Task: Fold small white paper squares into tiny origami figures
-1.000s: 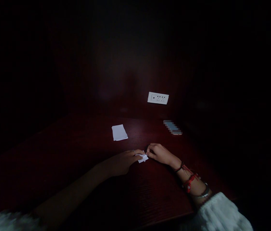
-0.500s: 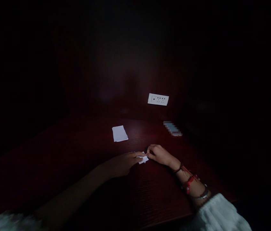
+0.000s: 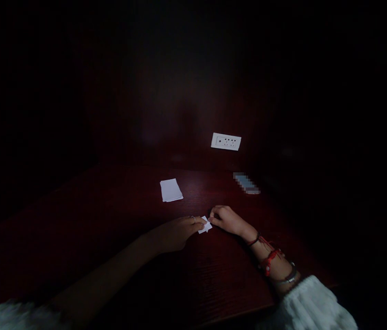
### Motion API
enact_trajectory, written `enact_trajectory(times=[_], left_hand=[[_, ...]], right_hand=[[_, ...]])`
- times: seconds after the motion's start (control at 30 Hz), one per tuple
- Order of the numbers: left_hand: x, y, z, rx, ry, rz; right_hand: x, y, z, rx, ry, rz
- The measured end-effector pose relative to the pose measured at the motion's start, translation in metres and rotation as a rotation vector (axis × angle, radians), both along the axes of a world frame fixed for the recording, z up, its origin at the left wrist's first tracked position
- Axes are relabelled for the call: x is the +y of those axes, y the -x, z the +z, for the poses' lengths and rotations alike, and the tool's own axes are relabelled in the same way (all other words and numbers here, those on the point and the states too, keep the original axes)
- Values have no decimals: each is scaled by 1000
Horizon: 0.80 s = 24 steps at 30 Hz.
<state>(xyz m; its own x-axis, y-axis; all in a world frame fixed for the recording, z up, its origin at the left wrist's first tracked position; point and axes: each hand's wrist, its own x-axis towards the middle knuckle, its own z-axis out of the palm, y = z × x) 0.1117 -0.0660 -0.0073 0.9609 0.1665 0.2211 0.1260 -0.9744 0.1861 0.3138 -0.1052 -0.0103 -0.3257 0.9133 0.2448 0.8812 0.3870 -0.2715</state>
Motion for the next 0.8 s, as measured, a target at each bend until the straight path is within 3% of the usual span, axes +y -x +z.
enact_trajectory(times=[0.8], left_hand=[[3,-1,-2,40,-50,-10]], right_hand=[[4,-1,-5,21,-2,-23]])
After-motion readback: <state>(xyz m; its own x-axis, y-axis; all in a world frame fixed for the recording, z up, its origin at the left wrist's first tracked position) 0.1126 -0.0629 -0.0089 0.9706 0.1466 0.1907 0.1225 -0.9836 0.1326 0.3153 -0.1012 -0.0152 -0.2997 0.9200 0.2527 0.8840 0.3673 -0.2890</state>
